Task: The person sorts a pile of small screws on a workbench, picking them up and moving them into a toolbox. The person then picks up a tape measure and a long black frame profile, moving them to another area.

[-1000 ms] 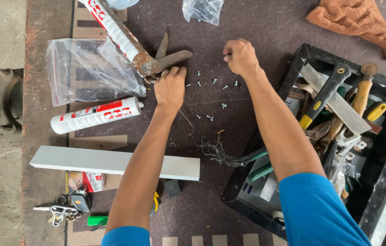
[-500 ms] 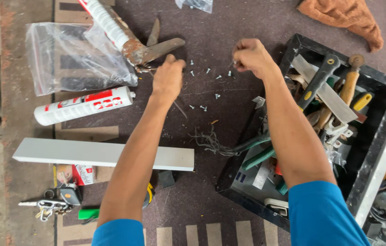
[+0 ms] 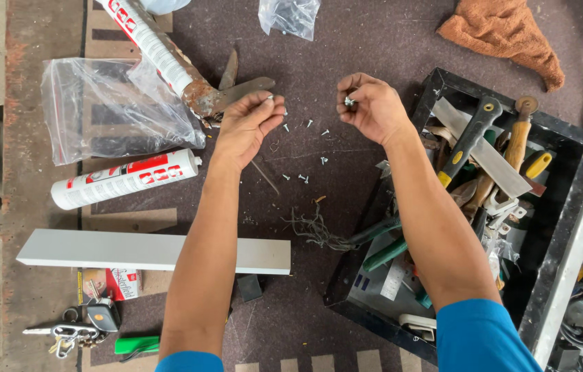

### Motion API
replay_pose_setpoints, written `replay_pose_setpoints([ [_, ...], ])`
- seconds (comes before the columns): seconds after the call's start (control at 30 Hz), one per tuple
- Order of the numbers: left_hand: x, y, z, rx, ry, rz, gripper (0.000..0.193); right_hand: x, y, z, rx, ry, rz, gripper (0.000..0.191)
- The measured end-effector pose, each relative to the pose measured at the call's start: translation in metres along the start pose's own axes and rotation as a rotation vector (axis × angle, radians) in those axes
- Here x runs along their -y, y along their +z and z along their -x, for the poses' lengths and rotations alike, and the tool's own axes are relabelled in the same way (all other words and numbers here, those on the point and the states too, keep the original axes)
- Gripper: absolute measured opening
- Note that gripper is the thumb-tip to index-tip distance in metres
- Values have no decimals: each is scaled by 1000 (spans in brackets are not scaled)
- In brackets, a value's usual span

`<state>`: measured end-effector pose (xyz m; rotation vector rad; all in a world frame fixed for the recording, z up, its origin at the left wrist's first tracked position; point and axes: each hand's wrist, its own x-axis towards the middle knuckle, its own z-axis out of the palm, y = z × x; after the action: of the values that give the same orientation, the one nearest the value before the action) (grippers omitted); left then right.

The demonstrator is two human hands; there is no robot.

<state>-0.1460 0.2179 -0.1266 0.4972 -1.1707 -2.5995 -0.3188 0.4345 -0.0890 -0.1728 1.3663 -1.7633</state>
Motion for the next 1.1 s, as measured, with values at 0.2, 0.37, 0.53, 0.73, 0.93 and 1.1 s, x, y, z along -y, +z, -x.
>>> replay_pose_setpoints([
  [0.2, 12, 12, -8, -123, 29, -352, 29, -28, 5, -10, -35, -91, 639, 12],
  [0.37, 33, 31, -26, -228, 249, -1641, 36, -54, 12, -20, -21, -245, 1419, 26],
  [0.53, 32, 35, -27, -202, 297, -1729, 24, -53, 13, -21, -72, -299, 1270, 18],
  [0.73, 27, 24, -9, -48, 290, -1715, 22, -67, 33, -30, -28, -526, 1410, 19],
  [0.93, 34, 19, -5, 2, 512, -1750, 28, -42, 14, -8, -8, -77, 499, 14],
  [1.1, 22, 12, 10, -47, 210, -607, 12, -21, 6, 21, 93, 12, -170, 19],
])
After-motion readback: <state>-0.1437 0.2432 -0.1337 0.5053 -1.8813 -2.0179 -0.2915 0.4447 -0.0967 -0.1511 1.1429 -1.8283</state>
